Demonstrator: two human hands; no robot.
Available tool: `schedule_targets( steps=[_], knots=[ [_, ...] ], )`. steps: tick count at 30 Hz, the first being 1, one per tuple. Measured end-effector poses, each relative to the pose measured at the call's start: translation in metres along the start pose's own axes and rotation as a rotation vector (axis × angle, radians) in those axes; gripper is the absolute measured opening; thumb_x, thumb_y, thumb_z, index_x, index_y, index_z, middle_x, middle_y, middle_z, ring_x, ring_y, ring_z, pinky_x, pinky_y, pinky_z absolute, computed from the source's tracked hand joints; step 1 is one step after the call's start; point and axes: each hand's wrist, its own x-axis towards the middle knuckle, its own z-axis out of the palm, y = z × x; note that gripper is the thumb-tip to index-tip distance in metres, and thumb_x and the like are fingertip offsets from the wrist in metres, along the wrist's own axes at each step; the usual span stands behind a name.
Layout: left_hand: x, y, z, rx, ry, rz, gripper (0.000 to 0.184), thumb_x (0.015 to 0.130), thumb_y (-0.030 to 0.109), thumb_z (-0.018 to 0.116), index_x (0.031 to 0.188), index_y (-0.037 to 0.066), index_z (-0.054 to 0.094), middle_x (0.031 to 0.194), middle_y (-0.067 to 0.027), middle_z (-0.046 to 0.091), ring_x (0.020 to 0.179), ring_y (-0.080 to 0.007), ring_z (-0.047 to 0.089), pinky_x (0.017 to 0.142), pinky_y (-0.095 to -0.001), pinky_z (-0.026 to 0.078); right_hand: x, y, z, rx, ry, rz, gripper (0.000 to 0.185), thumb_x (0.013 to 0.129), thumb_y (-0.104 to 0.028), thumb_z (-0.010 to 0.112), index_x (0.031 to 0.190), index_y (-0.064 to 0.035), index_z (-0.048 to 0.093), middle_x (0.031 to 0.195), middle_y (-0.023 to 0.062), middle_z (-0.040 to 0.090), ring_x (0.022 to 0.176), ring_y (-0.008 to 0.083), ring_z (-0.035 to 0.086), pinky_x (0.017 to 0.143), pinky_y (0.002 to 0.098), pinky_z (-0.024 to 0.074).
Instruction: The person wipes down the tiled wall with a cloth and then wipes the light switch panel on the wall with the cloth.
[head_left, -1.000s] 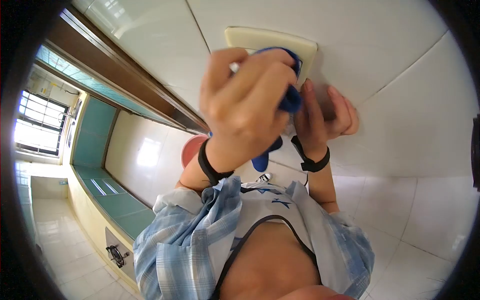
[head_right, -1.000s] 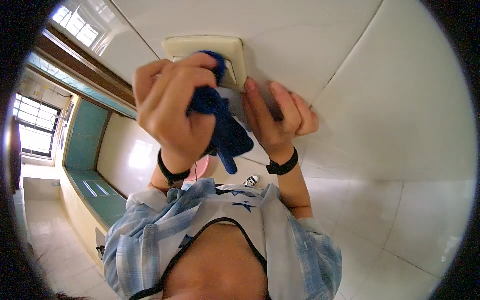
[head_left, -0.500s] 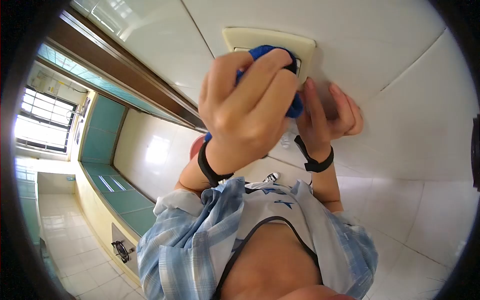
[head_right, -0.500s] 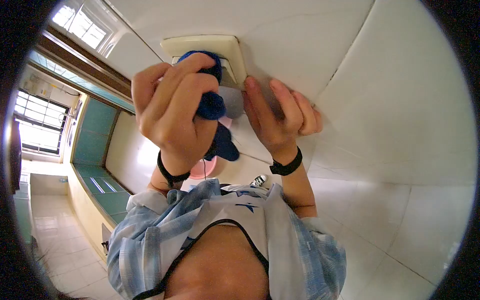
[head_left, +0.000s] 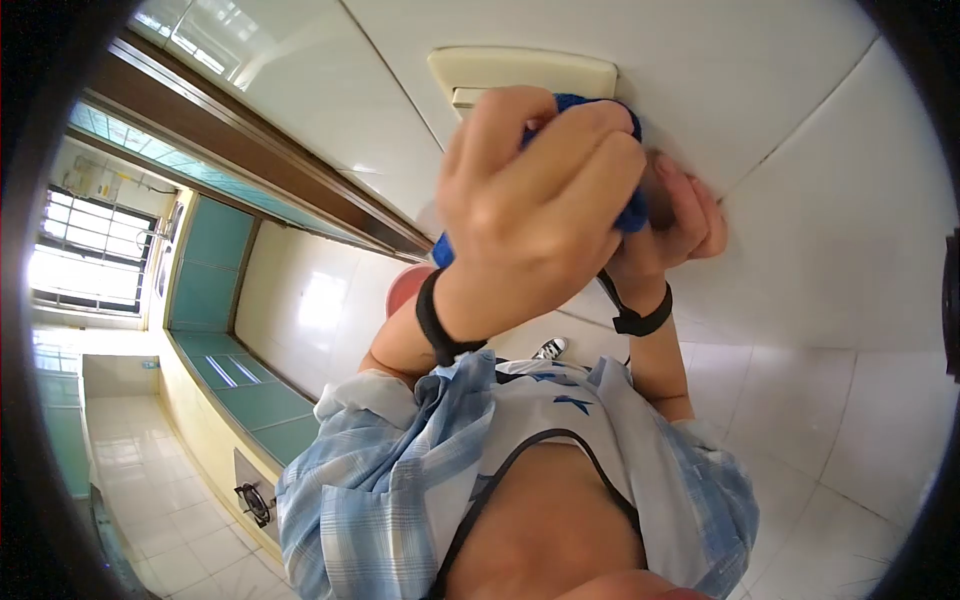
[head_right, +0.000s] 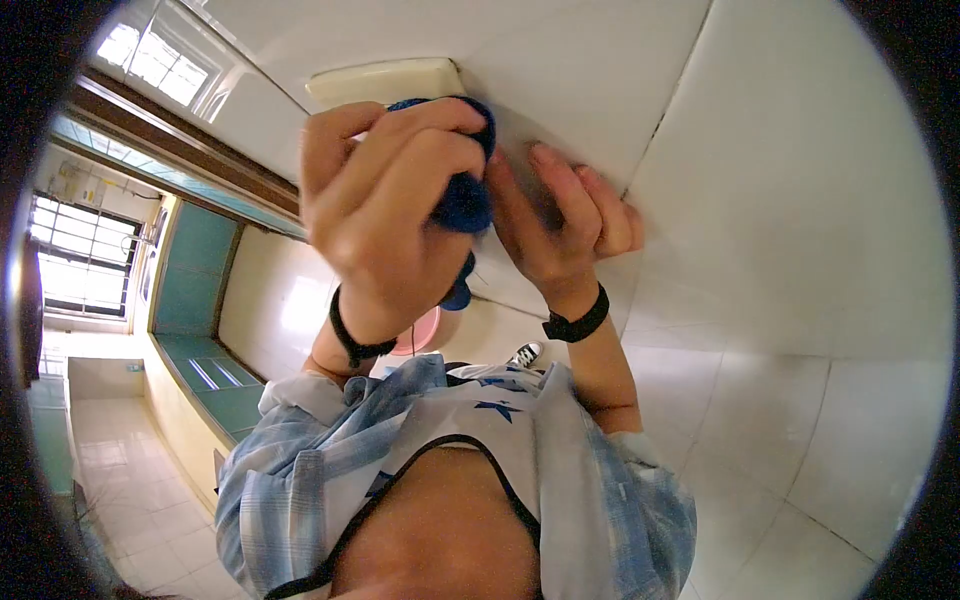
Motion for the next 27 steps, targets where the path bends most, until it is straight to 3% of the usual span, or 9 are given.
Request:
schedule_targets(
  steps=[2, 13, 15, 24, 27],
  knots=[
    [-0.004, 0.002, -0.005, 0.035, 0.0, 0.009, 0.011, 0.053, 0.006, 0.061, 0.063, 0.008, 0.058, 0.079, -0.0038, 0.066, 0.075, -0.024, 0.052, 0.07, -0.0295, 0.041, -0.001, 0.002, -0.002, 0.039, 0.015, 0.008, 0.02, 0.071, -0.022, 0.073, 0.091, -0.0232, 0.071, 0.11, -0.002, 0.051, 0.103, 0.0214, 0.037, 0.086, 0.0302, 0.0327],
    [-0.006, -0.009, -0.015, 0.115, 0.035, -0.068, 0.012, 0.051, 0.005, 0.051, 0.061, 0.006, 0.058, 0.077, -0.0076, 0.067, 0.074, -0.0243, 0.054, 0.072, -0.0299, 0.04, 0.002, 0.004, 0.001, -0.041, 0.067, -0.035, 0.023, 0.068, -0.027, 0.075, 0.091, -0.0256, 0.071, 0.109, -0.0031, 0.051, 0.103, 0.0215, 0.036, 0.086, 0.0302, 0.0324],
    [-0.004, -0.008, -0.012, 0.1, 0.054, 0.019, 0.019, 0.05, 0.005, 0.06, 0.067, 0.009, 0.057, 0.078, -0.0006, 0.063, 0.07, -0.022, 0.048, 0.058, -0.0262, 0.037, 0.002, 0.003, 0.0, -0.029, 0.061, -0.025, 0.024, 0.067, -0.026, 0.075, 0.091, -0.0253, 0.071, 0.109, -0.0027, 0.052, 0.103, 0.0217, 0.036, 0.086, 0.0303, 0.0323],
    [-0.012, -0.027, -0.017, 0.129, 0.12, -0.086, 0.017, 0.049, 0.002, 0.057, 0.065, 0.008, 0.057, 0.073, -0.003, 0.062, 0.07, -0.0217, 0.05, 0.066, -0.0289, 0.04, -0.001, 0.0, 0.002, -0.004, 0.088, -0.03, 0.021, 0.07, -0.022, 0.073, 0.09, -0.0223, 0.071, 0.108, 0.001, 0.052, 0.103, 0.0235, 0.037, 0.086, 0.0313, 0.0323],
    [-0.01, -0.01, -0.007, 0.075, 0.093, 0.029, 0.022, 0.045, 0.007, 0.057, 0.067, 0.009, 0.058, 0.077, -0.002, 0.062, 0.071, -0.022, 0.05, 0.062, -0.0269, 0.041, -0.002, -0.001, -0.002, 0.016, 0.064, -0.016, 0.022, 0.068, -0.02, 0.074, 0.09, -0.0219, 0.071, 0.107, 0.0012, 0.052, 0.102, 0.024, 0.037, 0.086, 0.0319, 0.0322]
  ],
)
